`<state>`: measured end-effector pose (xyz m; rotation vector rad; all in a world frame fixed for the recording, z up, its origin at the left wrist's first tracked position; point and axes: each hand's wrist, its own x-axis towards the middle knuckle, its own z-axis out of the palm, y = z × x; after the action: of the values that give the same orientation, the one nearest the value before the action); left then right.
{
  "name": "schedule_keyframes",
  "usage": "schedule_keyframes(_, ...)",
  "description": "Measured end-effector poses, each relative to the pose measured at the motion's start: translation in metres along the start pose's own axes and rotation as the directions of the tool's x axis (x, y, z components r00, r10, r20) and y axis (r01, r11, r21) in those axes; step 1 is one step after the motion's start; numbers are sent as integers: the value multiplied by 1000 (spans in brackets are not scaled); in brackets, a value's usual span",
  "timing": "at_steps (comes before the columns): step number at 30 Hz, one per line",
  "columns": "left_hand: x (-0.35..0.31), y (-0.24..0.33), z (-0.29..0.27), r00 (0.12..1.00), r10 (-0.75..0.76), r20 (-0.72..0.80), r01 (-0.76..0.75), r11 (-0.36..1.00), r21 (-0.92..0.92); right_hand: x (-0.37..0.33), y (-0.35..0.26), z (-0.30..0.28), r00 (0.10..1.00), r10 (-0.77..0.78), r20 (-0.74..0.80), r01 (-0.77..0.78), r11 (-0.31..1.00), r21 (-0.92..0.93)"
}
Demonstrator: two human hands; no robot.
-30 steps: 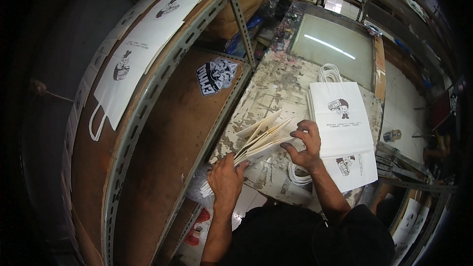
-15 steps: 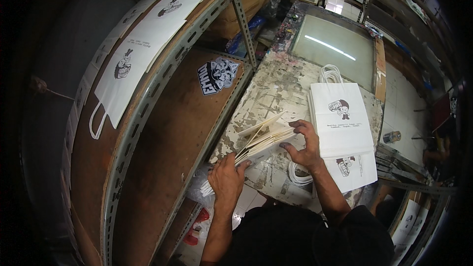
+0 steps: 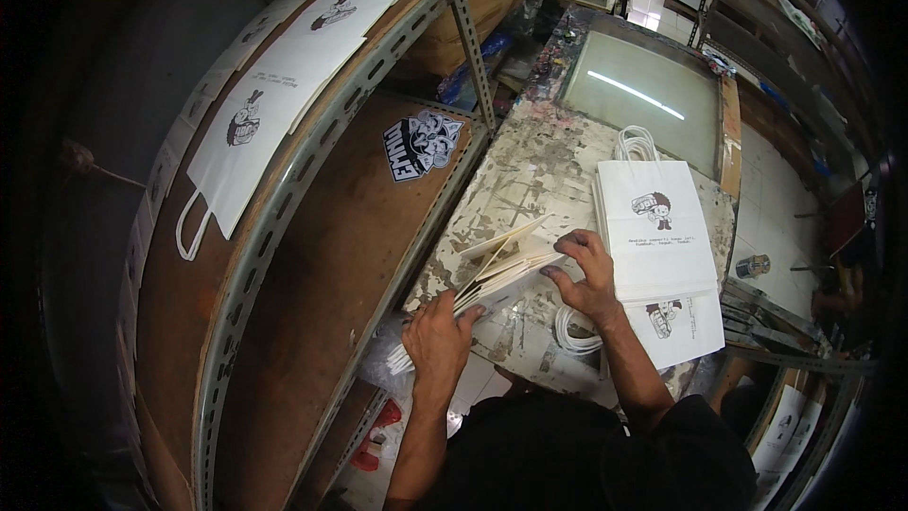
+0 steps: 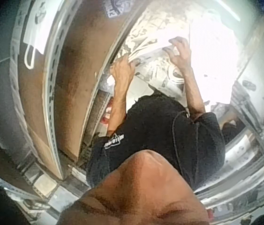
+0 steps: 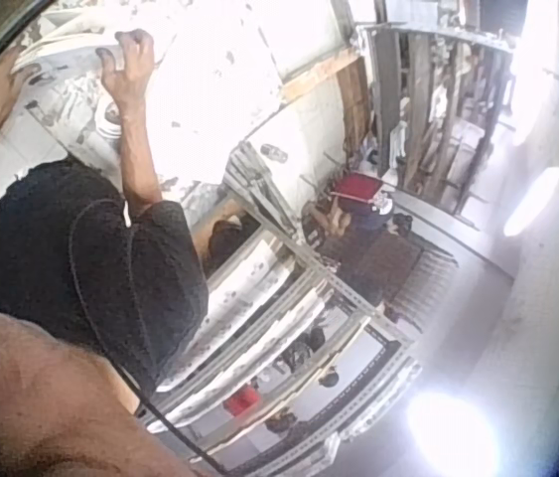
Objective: The person folds white paper shopping bags and inserts them into clear plastic protective bags. They then seal the plastic bags using a handheld heat sealer and place the finished packages onto a metal shelf.
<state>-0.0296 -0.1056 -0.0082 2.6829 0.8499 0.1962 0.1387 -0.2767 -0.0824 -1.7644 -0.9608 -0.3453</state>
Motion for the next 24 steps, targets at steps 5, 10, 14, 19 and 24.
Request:
schedule_keyframes(5,1,1,-4,999,-23,35,24,1000,-19,7,-4,-2,1000,-25,4,25,1000,19)
schedule_keyframes(10,2,1,-11,996,5,94,0,999,-49,2,3,0,999,-35,27,35,999,-6)
schedule_keyframes(14,2,-2,-13,991,26,135,-18,998,-62,-6,6,3,997,70,-17,-68,993,98)
schedule_keyframes(19,1,-5,-13,990,26,141,-22,999,-29,-4,-2,1,968,251,6,-247,948,202)
schedule_keyframes(24,3,0,-20,980,25,198,-16,999,-49,-11,10,3,953,292,82,-303,921,245)
